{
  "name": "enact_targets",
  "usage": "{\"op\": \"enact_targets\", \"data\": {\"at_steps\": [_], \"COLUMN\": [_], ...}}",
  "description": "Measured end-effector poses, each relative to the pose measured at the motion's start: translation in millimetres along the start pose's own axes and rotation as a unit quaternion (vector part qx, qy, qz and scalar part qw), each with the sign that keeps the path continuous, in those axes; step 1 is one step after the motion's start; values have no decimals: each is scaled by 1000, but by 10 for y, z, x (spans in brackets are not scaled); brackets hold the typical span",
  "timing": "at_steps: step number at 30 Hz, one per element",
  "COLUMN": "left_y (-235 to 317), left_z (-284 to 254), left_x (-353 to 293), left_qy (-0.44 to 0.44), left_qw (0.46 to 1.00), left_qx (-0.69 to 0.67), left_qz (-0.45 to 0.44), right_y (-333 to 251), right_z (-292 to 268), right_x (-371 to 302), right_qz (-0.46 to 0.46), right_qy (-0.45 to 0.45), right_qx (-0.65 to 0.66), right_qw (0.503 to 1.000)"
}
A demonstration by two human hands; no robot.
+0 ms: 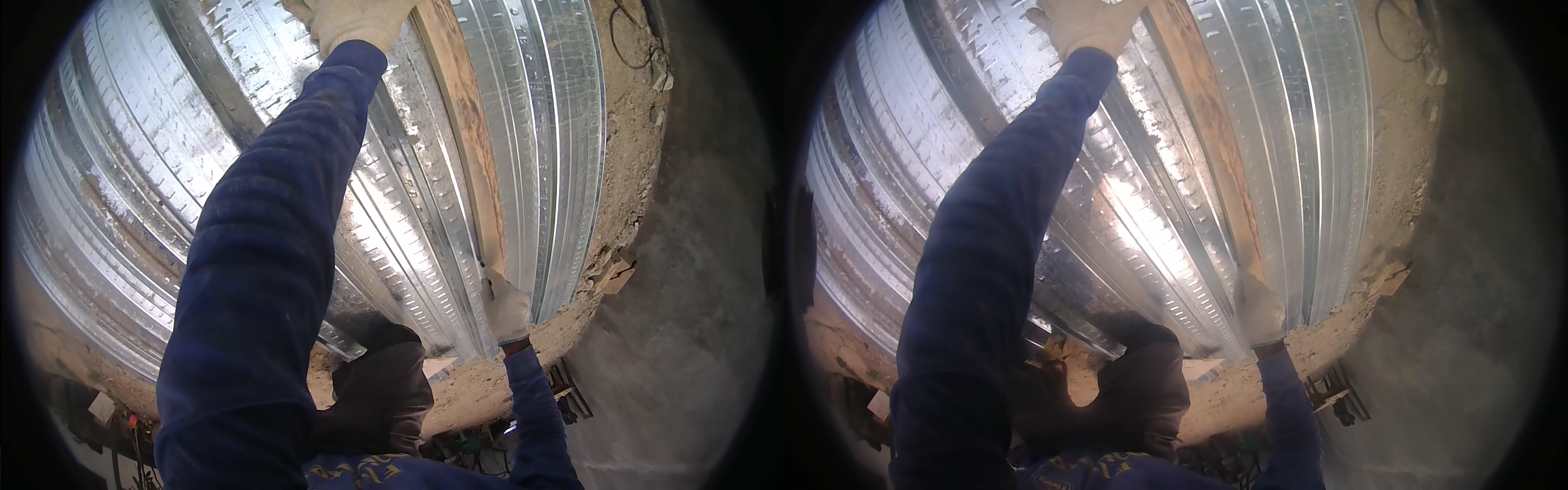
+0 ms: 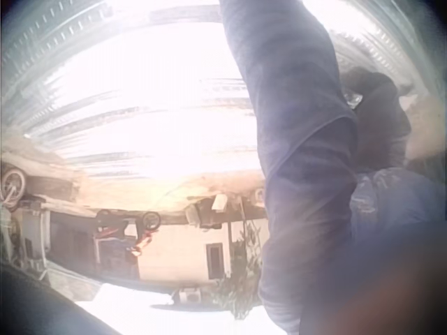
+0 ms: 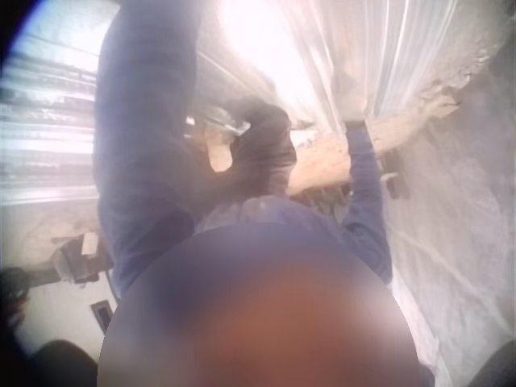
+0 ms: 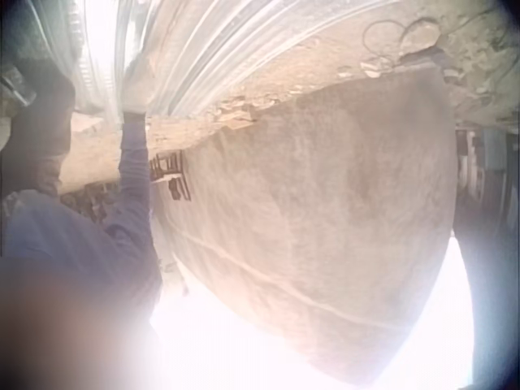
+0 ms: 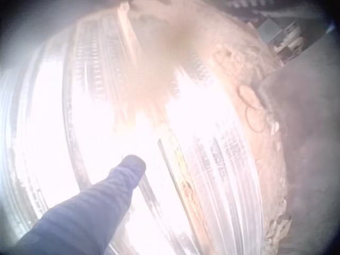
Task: The person measures and marks corrugated metal sheets using a wooden stick, a tape measure, and a marker. They place the stick across the sheets, measure distances, and make marks on the metal surface.
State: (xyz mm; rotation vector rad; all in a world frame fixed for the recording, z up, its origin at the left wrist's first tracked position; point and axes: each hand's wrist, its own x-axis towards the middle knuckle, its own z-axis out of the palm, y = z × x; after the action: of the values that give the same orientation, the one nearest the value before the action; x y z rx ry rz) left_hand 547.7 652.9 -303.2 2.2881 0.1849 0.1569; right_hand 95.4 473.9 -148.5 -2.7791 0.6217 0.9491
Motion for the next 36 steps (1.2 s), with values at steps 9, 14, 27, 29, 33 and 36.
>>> {"op": "enact_targets", "data": {"at_steps": [9,14,27,29,33,36], "left_y": [15,214,346,232,184,144], "left_z": [51,-34,-340,-217,-183,-174], "left_x": [47,108,298,311,261,224], "left_qy": [-43,-138,-243,-219,-213,-175], "left_qw": [998,978,952,962,967,978], "left_qx": [25,70,24,52,38,42], "left_qz": [-32,-138,-185,-152,-135,-102], "right_y": [-1266,-2086,-4214,-4410,-4508,-4393], "right_z": [-1548,-2157,-3377,-3447,-3464,-3401], "right_x": [1753,3059,5243,5366,5532,5411], "right_qz": [-131,-205,-345,-344,-341,-358], "right_qy": [121,209,263,270,283,282], "right_qx": [304,425,236,144,36,-28], "right_qw": [936,857,869,888,895,890]}}
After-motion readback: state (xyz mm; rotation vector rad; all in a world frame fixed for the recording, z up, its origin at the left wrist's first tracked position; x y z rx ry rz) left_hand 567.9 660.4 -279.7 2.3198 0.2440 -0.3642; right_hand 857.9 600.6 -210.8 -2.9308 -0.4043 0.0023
